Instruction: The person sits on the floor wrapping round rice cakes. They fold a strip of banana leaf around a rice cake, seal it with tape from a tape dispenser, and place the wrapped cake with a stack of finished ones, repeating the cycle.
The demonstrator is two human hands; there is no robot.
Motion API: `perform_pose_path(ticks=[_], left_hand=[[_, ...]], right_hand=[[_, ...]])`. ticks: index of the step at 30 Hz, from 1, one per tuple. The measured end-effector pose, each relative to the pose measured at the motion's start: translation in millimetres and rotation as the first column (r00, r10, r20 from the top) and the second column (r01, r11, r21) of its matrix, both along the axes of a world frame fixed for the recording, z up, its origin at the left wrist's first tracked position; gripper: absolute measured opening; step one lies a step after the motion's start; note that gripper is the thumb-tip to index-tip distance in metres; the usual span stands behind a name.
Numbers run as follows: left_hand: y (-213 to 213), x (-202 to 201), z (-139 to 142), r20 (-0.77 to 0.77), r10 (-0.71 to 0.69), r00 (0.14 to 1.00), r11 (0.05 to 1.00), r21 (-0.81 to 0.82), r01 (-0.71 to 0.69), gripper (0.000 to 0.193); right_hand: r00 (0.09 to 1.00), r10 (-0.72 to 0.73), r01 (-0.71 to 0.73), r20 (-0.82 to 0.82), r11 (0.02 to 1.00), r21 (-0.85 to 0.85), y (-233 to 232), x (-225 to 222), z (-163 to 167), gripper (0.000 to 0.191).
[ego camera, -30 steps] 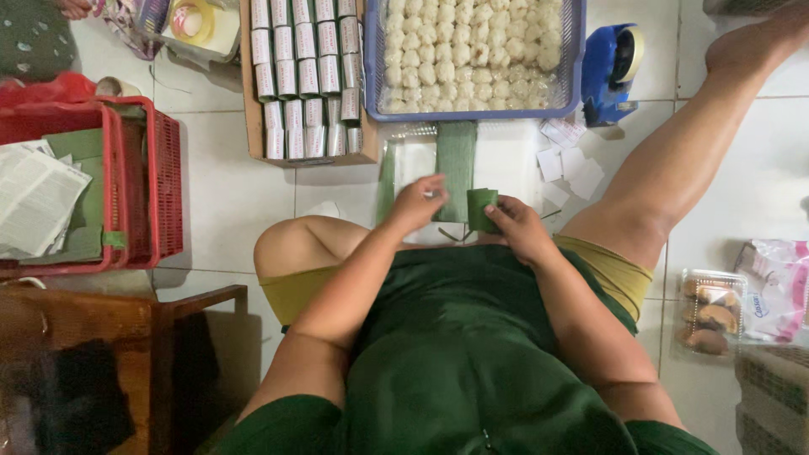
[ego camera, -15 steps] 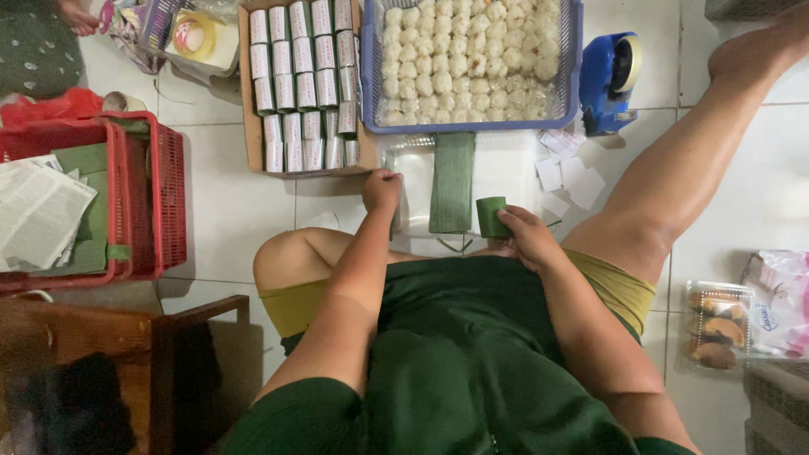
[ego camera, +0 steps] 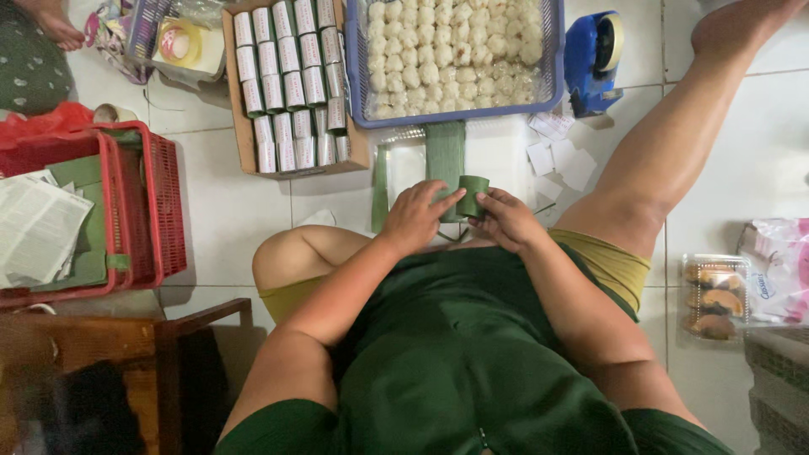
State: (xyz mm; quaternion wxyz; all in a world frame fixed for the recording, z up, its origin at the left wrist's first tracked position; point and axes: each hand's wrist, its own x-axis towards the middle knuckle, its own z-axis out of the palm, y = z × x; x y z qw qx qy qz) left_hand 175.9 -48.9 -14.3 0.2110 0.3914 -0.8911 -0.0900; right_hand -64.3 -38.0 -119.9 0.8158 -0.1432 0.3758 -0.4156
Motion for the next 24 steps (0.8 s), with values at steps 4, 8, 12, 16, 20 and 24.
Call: perform_pose_path(ticks=[4, 8, 12, 16, 20, 24], left_hand=[[10, -18, -8, -0.314, 0.158, 0.936, 0.982, 0.145, -0.117, 0.048], [6, -47, -48, -0.328, 0.688, 0.647, 0.564, 0.803, -0.192, 0.029], [-1, -49, -71, -0.490, 0.761, 0.426, 0.491, 0.864, 0.116, 0.044], [1, -46, -66, -0.547, 0.699, 0.460, 0.554, 0.822, 0.134, 0.056], [1, -47, -56, -0.533, 0.668, 0.519, 0.581, 0.810, 0.083, 0.060], [1, -48, -56, -0.593, 0.650, 0.475, 0.587, 0.789, 0.182, 0.053]], right_hand=[[0.997, -0.069, 0.067, -0.019, 0.993, -0.095, 6, 4, 8, 0.031], [0.993, -0.084, 0.072, -0.085, 0.987, -0.141, 12, 9, 15, 0.033], [0.991, -0.084, 0.066, -0.108, 0.985, -0.159, 14, 9, 19, 0.033], [0.995, -0.083, 0.072, -0.063, 0.984, -0.160, 15, 10, 21, 0.033], [0.992, -0.108, 0.094, -0.065, 0.977, -0.193, 17, 10, 25, 0.037], [0.990, -0.089, 0.063, -0.105, 0.971, -0.232, 18, 10, 29, 0.038]])
